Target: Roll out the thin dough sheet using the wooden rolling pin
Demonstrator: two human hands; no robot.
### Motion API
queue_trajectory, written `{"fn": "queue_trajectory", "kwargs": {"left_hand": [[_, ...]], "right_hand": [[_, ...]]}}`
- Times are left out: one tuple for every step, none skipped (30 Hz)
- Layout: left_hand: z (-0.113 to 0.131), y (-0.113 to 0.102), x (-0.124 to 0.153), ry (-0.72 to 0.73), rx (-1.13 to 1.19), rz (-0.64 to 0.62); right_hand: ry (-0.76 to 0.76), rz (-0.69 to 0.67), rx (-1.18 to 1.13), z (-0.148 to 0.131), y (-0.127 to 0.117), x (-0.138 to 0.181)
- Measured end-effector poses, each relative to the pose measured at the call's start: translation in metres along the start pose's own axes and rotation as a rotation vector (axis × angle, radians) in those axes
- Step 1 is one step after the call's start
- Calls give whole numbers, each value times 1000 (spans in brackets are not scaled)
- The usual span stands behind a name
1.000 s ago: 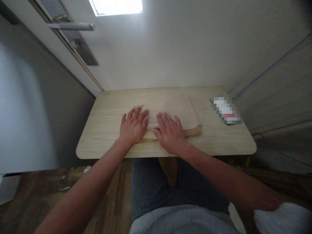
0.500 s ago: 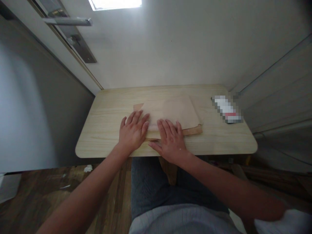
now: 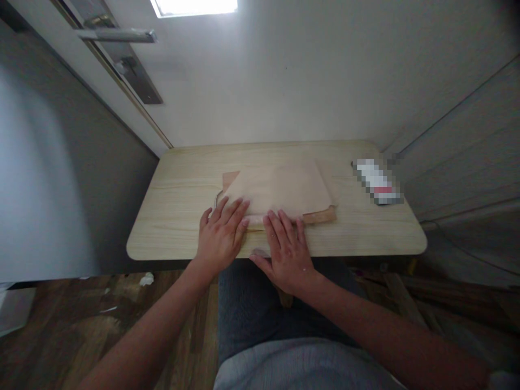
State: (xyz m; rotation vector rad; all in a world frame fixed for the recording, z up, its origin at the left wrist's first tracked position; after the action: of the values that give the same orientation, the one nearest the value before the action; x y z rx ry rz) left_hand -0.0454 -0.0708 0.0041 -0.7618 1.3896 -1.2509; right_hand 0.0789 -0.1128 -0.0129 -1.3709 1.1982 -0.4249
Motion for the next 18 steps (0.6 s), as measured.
{"fn": "queue_trajectory", "kwargs": {"left_hand": [[1,0,2,5,6,9],[1,-1,4,8,9,16],[2,-1,6,8,10,21],[2,-1,7,7,8,25],[3,-1,9,6,6,29],[3,-2,11,6,3,33],[3,-2,12,6,1,36],[4,-2,13,7,-2,35],[4,-3,13,6,-5,33],[4,-3,13,4,-9,27],[4,-3,11,3,-14,18],[3,-2,9,2,-20,7],[2,-2,6,0,-27,-3],[1,-2,2,-1,-33,-14],[0,-2,-2,-3,-39,-24],[-1,-1,-7,-6,-45,-32],[-3,-1,-12,-10,-51,-39],[-5,0,-17,-13,-59,-45]], "right_hand": [[-5,9,-2,-1,-1,2],[-8,17,-4,-2,-2,4],[-12,22,-5,-3,-3,6],[-14,25,-6,-4,-4,7],[-14,26,-7,-5,-5,9],[-13,27,-8,-5,-5,11],[-11,26,-9,-6,-6,12],[-9,25,-9,-6,-6,13],[-6,21,-9,-6,-6,13],[-3,16,-8,-5,-6,13],[-3,11,-6,-4,-6,11],[-4,5,-3,-3,-6,9],[-7,-2,1,-2,-5,6],[-10,-10,5,0,-5,2],[-12,-20,9,2,-4,-3],[-15,-33,12,4,-3,-8],[-16,-46,15,6,-2,-13],[-17,-59,17,9,-2,-19]]}}
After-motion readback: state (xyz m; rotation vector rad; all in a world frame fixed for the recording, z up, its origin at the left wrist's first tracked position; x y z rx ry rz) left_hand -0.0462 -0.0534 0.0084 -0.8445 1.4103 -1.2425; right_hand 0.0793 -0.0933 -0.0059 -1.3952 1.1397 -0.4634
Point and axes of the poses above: each hand's wrist, its own x-axis away from the middle knuckle, its own y-axis out of the palm, z = x × y, the point moved 10 cm from there along -x, towards the middle knuckle, and after that the axes turned 5 degrees about z, right-handed, at the moved point
